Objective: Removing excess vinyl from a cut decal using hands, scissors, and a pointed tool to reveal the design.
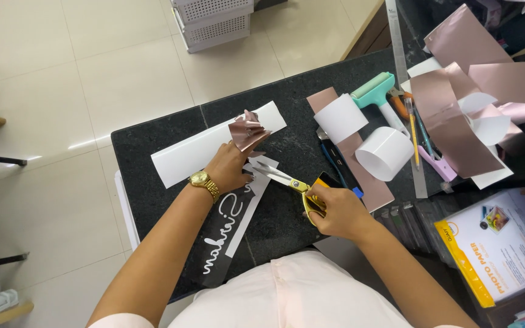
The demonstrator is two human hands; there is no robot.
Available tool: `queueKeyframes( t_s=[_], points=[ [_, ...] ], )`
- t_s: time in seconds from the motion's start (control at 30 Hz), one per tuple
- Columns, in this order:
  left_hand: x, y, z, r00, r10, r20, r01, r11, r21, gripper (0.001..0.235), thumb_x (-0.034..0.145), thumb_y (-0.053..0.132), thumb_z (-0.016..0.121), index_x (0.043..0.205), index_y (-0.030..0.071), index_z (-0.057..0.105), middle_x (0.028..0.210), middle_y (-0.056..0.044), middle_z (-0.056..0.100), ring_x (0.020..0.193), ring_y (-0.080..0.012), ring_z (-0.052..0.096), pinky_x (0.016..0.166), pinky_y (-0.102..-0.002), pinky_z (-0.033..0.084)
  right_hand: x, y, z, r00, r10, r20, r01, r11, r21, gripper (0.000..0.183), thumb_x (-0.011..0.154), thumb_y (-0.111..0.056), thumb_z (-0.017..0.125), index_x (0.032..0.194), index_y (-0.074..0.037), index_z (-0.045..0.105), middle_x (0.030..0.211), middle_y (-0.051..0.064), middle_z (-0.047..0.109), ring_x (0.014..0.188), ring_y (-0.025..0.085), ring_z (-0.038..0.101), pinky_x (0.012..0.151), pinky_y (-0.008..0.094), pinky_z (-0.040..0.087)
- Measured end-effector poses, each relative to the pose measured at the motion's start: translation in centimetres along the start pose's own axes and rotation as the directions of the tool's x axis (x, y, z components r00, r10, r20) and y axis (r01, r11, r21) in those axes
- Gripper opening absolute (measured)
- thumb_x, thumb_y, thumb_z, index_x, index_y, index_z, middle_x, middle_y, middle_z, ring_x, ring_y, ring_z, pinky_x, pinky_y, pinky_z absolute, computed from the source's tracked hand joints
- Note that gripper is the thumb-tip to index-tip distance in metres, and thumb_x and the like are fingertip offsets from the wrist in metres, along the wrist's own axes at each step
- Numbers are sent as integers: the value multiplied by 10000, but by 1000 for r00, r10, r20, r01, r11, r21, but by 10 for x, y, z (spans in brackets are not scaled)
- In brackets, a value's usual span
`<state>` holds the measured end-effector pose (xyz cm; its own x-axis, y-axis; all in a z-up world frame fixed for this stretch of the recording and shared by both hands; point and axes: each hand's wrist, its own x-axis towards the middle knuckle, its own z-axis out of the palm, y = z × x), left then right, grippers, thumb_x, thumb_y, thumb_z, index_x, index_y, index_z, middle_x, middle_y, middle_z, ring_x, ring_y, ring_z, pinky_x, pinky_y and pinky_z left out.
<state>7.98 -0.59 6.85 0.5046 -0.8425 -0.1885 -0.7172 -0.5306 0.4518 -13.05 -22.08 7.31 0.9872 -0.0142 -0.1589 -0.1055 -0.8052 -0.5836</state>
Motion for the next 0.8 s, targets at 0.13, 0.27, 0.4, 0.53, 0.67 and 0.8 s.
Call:
queueKeyframes(
  t_s=[0.13,0.27,0.4,0.53,0.67,0.8],
  points=[
    [0,0,-7,1000,-3,-9,2,990,-139,1250,618,72,869,1608,297,140,1583,-159,355,1378,-395,435,1048,-482,456,8,-1,12,998,-25,-57,25,1000,-2,353,715,-150,792,1052,-116,695,595,60,678,549,217,688,497,281,554],
    [10,-12,1,1000,-2,6,3,990,-143,1325,558,170,924,1609,332,134,1602,-121,343,1386,-359,435,1072,-471,446,18,2,21,997,-12,-73,20,994,107,353,704,-109,784,1047,-114,702,591,66,677,564,232,694,524,283,546],
    [8,-8,-5,1000,-14,21,18,980,-197,1319,562,132,920,1605,311,132,1609,-149,331,1369,-379,456,1087,-495,441,27,-1,19,998,-16,-55,23,993,120,348,721,-128,782,1054,-112,683,592,73,666,573,249,694,533,313,546],
    [10,-11,-6,1000,-11,22,14,991,-133,1343,547,144,937,1607,332,134,1618,-124,322,1386,-355,436,1088,-488,419,34,-10,14,999,-46,-5,47,997,69,363,752,-150,784,1087,-113,649,614,80,677,608,264,701,558,340,558],
    [11,-13,-3,1000,-20,11,20,1000,-11,1351,539,275,970,1608,353,147,1574,-93,385,1358,-291,439,1099,-468,356,43,-3,21,995,-16,100,16,1000,8,328,816,-195,771,1108,-146,631,631,50,691,616,226,710,573,307,572],
    [12,-14,0,1000,-21,8,21,1000,23,1370,533,300,975,1611,349,132,1563,-93,397,1351,-282,439,1095,-461,349,44,-10,15,990,7,144,-5,1000,-13,326,843,-188,747,1137,-159,609,647,69,700,630,246,725,576,314,581]
  ],
)
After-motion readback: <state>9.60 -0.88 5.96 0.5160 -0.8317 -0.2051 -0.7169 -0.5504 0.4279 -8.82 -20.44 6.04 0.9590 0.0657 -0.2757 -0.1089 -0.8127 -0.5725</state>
